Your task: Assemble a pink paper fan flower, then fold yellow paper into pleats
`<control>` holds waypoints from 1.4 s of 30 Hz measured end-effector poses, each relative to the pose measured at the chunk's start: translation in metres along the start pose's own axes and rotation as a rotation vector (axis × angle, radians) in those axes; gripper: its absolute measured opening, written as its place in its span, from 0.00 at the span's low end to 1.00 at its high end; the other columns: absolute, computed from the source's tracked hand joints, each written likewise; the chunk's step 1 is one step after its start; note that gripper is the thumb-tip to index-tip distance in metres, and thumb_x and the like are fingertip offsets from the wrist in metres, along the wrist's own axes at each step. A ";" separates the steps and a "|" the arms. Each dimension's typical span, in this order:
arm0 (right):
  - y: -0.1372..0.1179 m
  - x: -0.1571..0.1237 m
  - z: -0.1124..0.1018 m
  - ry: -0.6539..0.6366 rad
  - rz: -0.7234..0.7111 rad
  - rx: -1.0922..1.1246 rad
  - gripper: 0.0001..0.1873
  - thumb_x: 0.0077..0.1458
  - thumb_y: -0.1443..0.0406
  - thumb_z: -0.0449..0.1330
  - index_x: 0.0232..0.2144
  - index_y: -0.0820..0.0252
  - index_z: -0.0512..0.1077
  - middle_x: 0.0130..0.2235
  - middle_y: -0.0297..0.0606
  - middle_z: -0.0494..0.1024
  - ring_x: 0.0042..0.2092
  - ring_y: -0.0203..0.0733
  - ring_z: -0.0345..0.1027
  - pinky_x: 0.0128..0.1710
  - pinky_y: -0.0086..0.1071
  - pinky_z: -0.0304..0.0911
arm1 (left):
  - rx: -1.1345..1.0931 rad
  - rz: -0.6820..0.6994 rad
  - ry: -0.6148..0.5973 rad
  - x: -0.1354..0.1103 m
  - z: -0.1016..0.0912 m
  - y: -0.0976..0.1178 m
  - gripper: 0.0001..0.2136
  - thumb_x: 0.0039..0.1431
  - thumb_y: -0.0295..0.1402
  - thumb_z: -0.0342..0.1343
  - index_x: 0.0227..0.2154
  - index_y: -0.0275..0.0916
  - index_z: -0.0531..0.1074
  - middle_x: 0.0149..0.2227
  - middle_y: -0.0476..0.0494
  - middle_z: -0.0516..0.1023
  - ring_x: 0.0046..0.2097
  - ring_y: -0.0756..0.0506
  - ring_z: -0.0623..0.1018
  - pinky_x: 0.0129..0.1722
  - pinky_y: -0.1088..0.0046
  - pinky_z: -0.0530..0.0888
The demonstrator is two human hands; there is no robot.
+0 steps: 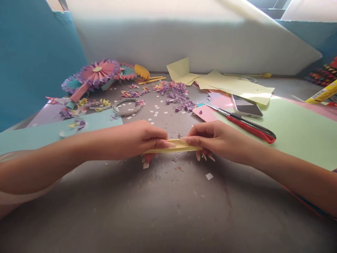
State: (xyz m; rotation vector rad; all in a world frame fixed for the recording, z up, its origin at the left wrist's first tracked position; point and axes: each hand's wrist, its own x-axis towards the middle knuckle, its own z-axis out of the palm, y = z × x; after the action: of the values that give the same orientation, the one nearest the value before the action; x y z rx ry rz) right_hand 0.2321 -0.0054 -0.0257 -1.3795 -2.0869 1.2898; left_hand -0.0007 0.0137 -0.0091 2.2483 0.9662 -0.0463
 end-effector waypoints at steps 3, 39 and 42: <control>0.001 0.002 -0.003 0.011 -0.011 -0.002 0.14 0.59 0.56 0.57 0.25 0.57 0.69 0.20 0.30 0.72 0.21 0.31 0.64 0.21 0.28 0.59 | 0.220 0.082 0.146 0.002 0.003 -0.001 0.19 0.67 0.43 0.44 0.21 0.40 0.61 0.21 0.52 0.64 0.22 0.52 0.64 0.20 0.76 0.59; 0.026 -0.004 -0.032 -0.060 -0.030 -0.796 0.28 0.59 0.39 0.44 0.30 0.55 0.63 0.28 0.34 0.70 0.27 0.38 0.62 0.25 0.33 0.54 | 0.440 0.234 0.455 0.052 0.029 -0.017 0.11 0.64 0.39 0.46 0.43 0.37 0.64 0.44 0.36 0.67 0.49 0.38 0.67 0.51 0.56 0.65; 0.028 -0.003 -0.023 -0.085 -0.147 -0.817 0.24 0.66 0.47 0.43 0.27 0.56 0.61 0.29 0.33 0.69 0.30 0.39 0.63 0.28 0.34 0.54 | 0.547 0.211 0.327 0.049 0.022 -0.010 0.12 0.66 0.39 0.43 0.30 0.39 0.64 0.29 0.44 0.68 0.32 0.44 0.69 0.33 0.69 0.66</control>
State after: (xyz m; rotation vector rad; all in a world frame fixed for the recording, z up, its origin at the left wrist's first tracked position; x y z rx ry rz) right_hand 0.2651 0.0073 -0.0358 -1.4057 -2.8700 0.4238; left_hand 0.0329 0.0361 -0.0454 2.9199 0.9581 0.1771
